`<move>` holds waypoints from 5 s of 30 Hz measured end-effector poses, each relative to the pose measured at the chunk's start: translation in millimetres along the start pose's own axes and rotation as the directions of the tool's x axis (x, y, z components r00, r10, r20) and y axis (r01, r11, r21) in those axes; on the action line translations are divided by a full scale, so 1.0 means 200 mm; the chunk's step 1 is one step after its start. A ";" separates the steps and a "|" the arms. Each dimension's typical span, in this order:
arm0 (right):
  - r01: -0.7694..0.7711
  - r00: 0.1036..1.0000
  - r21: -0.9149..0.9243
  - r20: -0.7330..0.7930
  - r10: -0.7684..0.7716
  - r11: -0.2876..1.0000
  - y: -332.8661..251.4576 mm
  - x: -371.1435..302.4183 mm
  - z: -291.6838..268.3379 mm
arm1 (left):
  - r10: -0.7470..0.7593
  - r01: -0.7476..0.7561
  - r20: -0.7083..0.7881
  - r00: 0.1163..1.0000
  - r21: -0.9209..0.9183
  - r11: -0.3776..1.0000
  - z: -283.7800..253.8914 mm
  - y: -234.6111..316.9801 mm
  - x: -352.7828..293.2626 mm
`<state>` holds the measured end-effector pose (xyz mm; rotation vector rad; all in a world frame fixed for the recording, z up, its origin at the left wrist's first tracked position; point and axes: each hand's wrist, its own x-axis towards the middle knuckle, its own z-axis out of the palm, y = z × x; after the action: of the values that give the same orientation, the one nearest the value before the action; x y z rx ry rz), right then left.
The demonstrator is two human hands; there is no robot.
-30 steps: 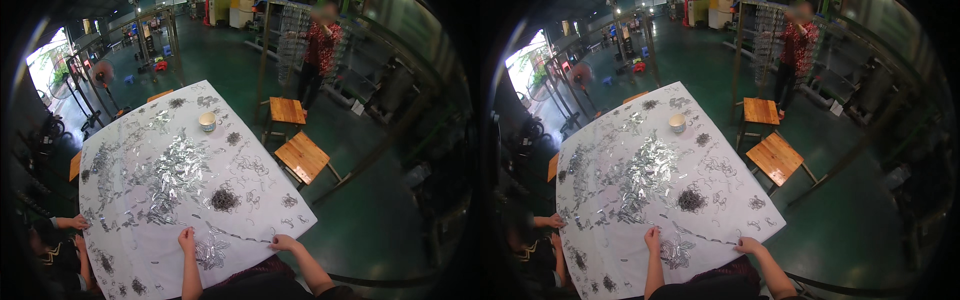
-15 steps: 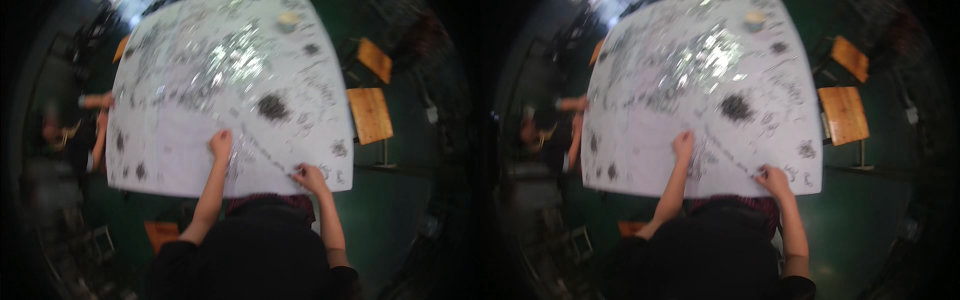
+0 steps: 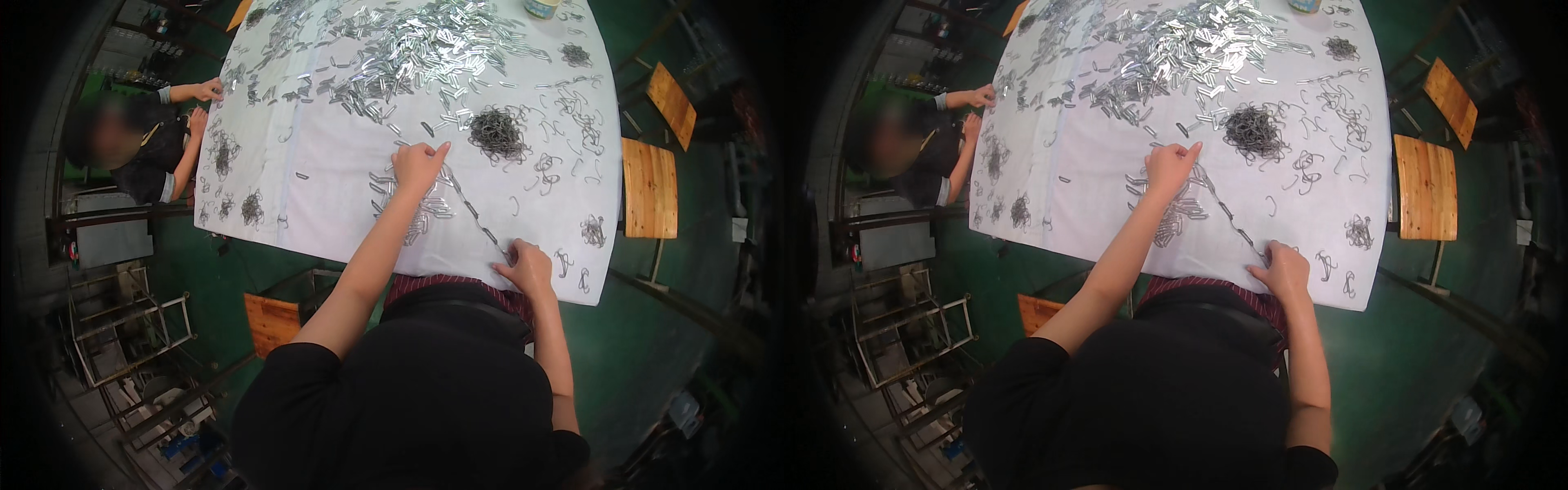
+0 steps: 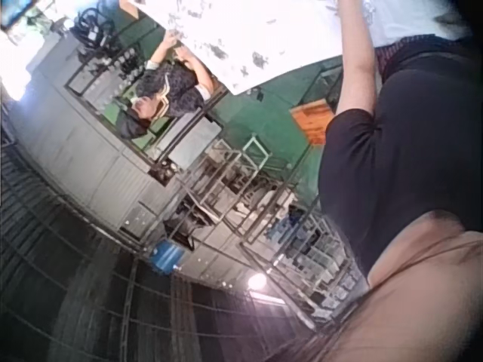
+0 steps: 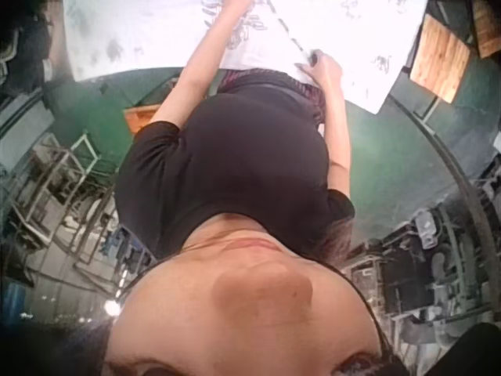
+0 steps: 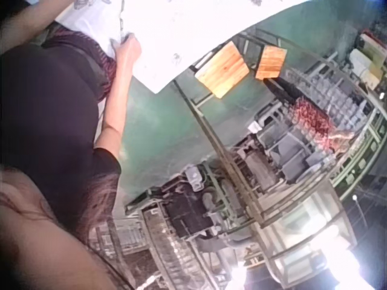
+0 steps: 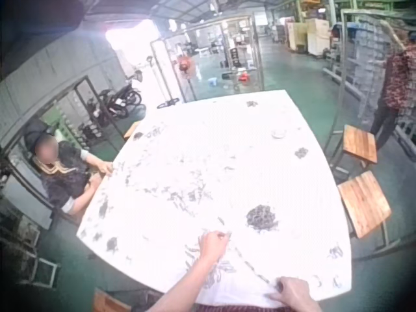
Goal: The person stands at a large table covered with small metal parts, including hooks and cylindrical pieces. They repeatedly pick up a hook and a cylindrical piece, insert the cylinder into the hook, and place the assembled unit on the table. A second person is visible working on the opposite side of the table.
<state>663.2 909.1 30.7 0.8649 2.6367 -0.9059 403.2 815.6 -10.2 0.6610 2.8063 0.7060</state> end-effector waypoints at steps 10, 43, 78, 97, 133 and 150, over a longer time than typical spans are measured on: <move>-0.112 0.985 -0.027 -0.134 0.108 0.993 0.03 0.00 0.13 | -0.013 0.037 0.144 0.989 -0.163 0.986 -0.01 -0.02 0.06; -0.221 0.963 0.122 -0.128 0.236 0.968 0.17 0.67 -0.07 | 0.560 -0.421 -0.335 0.757 -0.907 0.027 -0.96 0.44 -0.25; 0.914 0.194 0.129 -0.971 -0.136 0.386 -0.66 -0.28 -0.69 | 0.323 -0.322 0.070 0.944 -0.025 0.947 -0.12 -0.05 -0.07; 0.400 -0.082 0.181 -0.969 0.232 0.898 -0.43 -1.06 -0.41 | 0.727 -0.739 0.300 0.617 -0.098 0.667 0.28 -0.21 0.21; 0.542 0.147 0.194 -0.980 0.135 0.817 -0.56 -0.79 -0.30 | 0.577 -0.594 0.408 0.707 -0.099 0.798 0.01 -0.07 0.34; 0.515 0.328 0.298 -0.935 0.136 0.804 -0.72 -0.75 -0.03 | 0.715 0.467 0.518 0.469 -0.833 0.297 -0.75 0.44 -0.94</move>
<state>698.0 751.8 163.6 1.6401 3.5679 -1.7461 563.9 737.5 174.3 0.6888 0.8818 1.3606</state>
